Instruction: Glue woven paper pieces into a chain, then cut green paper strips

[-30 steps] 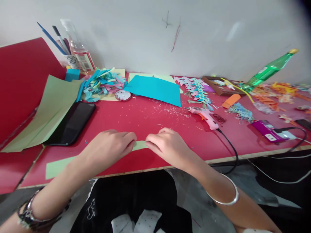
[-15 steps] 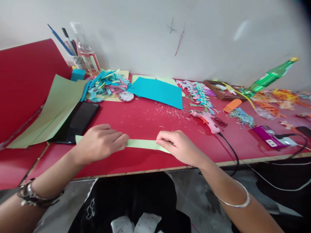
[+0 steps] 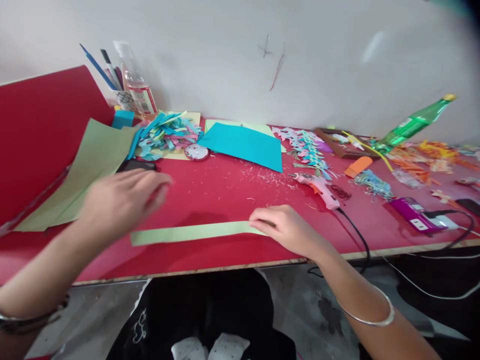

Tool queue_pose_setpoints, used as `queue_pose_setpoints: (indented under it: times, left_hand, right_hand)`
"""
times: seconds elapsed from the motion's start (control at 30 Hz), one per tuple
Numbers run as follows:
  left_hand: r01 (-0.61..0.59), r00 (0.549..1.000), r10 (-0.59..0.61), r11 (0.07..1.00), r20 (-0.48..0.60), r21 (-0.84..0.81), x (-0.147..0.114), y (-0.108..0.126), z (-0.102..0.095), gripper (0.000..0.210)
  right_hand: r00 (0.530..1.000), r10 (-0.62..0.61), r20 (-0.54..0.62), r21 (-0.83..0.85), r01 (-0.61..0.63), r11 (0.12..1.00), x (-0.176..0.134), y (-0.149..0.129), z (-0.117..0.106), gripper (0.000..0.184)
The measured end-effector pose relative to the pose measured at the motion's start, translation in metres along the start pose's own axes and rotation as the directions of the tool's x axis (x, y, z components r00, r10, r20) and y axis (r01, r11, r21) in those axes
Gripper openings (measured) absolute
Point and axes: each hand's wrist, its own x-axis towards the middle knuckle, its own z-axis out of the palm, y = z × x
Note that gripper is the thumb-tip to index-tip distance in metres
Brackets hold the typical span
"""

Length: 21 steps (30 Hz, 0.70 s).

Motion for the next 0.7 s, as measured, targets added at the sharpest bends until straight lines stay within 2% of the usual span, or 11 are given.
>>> queue_pose_setpoints:
  times: [0.07, 0.1, 0.17, 0.27, 0.37, 0.53, 0.7]
  left_hand:
    - [-0.183, 0.981, 0.189, 0.976, 0.045, -0.119, 0.002, 0.025, 0.005, 0.045]
    - [-0.236, 0.961, 0.256, 0.956, 0.101, -0.176, 0.003, 0.036, 0.008, 0.048]
    - [-0.278, 0.930, 0.317, 0.937, 0.184, -0.209, 0.004, 0.051, 0.013, 0.038]
    - [-0.290, 0.910, 0.320, 0.946, 0.264, -0.147, 0.004, 0.062, 0.017, 0.038]
    - [-0.287, 0.916, 0.307, 0.951, 0.257, -0.113, 0.006, 0.067, 0.020, 0.039]
    - [-0.235, 0.922, 0.323, 0.906, 0.216, -0.351, 0.005, 0.070, 0.027, 0.040]
    - [-0.166, 0.908, 0.320, 0.867, 0.270, -0.469, 0.002, 0.057, 0.028, 0.038]
  right_hand:
    - [0.999, -0.042, -0.001, -0.024, 0.042, 0.999, 0.004, -0.003, 0.001, 0.023]
    - [0.998, -0.056, -0.001, -0.032, 0.056, 0.998, 0.005, -0.005, 0.001, 0.023]
    - [0.997, -0.074, -0.007, -0.050, 0.073, 0.996, 0.007, -0.005, -0.001, 0.024]
    - [0.988, -0.144, -0.049, -0.156, 0.135, 0.979, 0.010, -0.006, 0.000, 0.022]
    - [0.964, -0.256, -0.063, -0.306, 0.226, 0.925, 0.016, -0.012, 0.009, 0.021]
    - [0.944, -0.314, -0.098, -0.393, 0.253, 0.884, 0.025, -0.020, 0.030, 0.017]
    - [0.920, -0.327, -0.214, -0.434, 0.210, 0.876, 0.018, 0.000, 0.033, 0.017]
